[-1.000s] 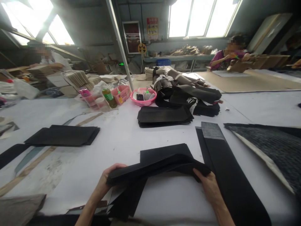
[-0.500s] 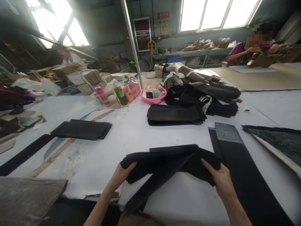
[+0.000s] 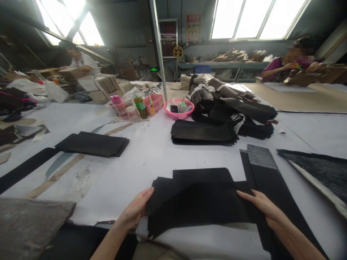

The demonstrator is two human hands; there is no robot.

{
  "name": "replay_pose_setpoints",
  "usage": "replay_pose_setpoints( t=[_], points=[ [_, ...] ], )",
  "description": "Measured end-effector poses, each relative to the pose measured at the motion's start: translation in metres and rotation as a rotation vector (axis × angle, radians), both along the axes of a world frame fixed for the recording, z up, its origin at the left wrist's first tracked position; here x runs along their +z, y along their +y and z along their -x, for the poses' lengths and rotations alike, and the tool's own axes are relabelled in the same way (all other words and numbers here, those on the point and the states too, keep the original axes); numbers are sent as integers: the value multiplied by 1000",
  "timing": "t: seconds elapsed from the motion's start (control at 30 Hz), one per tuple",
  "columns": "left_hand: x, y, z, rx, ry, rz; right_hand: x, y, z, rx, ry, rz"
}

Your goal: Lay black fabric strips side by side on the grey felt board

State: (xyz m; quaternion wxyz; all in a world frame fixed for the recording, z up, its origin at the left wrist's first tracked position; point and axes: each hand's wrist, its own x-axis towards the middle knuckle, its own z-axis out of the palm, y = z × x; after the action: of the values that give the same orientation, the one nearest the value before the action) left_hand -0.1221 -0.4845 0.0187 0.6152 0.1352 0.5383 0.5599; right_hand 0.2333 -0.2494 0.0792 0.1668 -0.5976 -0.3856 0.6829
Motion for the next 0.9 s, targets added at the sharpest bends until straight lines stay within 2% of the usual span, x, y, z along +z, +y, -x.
replay_pose_setpoints(
  t=[0.13, 0.27, 0.33, 0.43, 0.53, 0.63, 0.73, 0.9],
  points=[
    [6, -14, 2, 87, -10, -18, -18, -2, -17, -24, -57, 3],
    [10, -17, 2, 57, 82, -9, -25, -4, -23, 17, -49, -57],
    [10, -11, 1, 63, 139, 64, -27, -5, -23, 37, -35, -99],
    [6, 3, 0, 136, 223, 168, -27, -8, -23, 17, -51, -164],
    [-1, 17, -3, 153, 228, 160, -25, -14, -22, -10, -31, -208],
    [-4, 27, -6, 88, 162, 109, -23, -22, -20, -23, 0, -237],
    [4, 31, -11, 23, 134, 114, -21, -29, -17, -41, 34, -292],
    [35, 21, -16, -42, 171, 56, -10, -42, -18, 1, 163, -401]
  ],
)
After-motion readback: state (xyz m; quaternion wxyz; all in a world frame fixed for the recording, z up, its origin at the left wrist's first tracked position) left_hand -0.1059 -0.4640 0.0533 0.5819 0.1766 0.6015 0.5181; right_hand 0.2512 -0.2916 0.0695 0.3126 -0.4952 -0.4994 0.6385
